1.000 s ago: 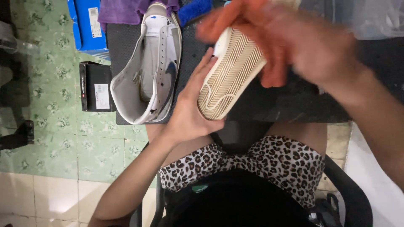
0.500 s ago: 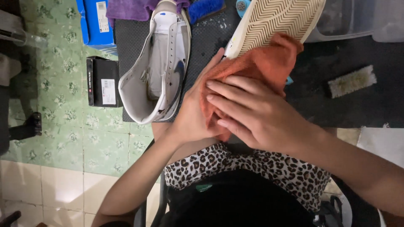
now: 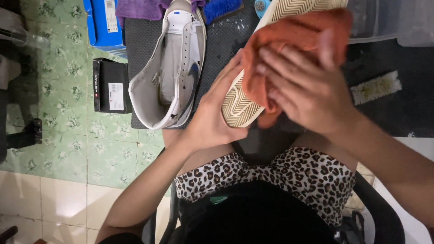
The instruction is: The person cleans the sole of a white high-top sneaker using a small brush and a cloth. They scrub the textured bottom of the shoe, wipe it with a cloth, and repeat the process to remove dirt.
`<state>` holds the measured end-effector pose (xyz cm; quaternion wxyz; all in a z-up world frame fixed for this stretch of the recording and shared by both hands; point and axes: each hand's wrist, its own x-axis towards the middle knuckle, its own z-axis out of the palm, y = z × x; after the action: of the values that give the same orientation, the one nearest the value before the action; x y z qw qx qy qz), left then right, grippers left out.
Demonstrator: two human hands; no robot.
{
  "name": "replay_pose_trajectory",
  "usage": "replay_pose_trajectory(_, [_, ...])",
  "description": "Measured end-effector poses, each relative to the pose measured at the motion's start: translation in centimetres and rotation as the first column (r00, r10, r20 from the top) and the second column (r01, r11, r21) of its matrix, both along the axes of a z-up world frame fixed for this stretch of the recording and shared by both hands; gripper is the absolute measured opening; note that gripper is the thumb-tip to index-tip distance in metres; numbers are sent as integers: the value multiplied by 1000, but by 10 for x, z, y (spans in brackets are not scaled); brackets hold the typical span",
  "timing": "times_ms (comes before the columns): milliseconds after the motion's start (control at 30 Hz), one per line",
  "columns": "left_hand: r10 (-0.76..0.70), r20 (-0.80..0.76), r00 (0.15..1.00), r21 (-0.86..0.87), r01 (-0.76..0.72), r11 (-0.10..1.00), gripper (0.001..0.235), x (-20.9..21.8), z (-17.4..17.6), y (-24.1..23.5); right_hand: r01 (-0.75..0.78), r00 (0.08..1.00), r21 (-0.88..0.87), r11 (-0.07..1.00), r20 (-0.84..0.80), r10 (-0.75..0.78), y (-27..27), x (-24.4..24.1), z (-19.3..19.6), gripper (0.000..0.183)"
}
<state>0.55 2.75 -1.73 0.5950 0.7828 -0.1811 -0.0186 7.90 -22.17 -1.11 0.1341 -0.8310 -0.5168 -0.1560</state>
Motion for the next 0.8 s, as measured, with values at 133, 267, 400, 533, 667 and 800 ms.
replay_pose_trajectory(133, [-17, 17, 1000, -45, 17, 999, 103, 0, 5, 1, 121, 993, 24, 992, 3, -121, -22, 20, -7, 22])
replay_pose_trajectory(267, [-22, 21, 1000, -57, 24, 998, 102, -1, 9, 1, 243, 965, 59, 968, -113, -235, -51, 45, -7, 28])
replay_pose_trajectory(400, [-34, 36, 999, -79, 37, 996, 103, -1, 6, 5, 499, 852, 419, 759, -395, -342, -81, 41, -10, 54])
replay_pose_trajectory(533, [-7, -5, 1000, -60, 7, 998, 103, -5, 13, 4, 228, 948, 631, 741, -318, -20, -11, -10, 36, 35])
replay_pose_trajectory(667, [0, 51, 999, -71, 4, 997, 100, 0, 13, -1, 108, 994, -6, 994, -8, -108, 45, -42, 7, 53])
replay_pose_trajectory(800, [5, 57, 998, -98, 1, 995, 100, -6, 3, -1, 113, 994, -50, 992, 15, -113, 36, -17, 23, 54])
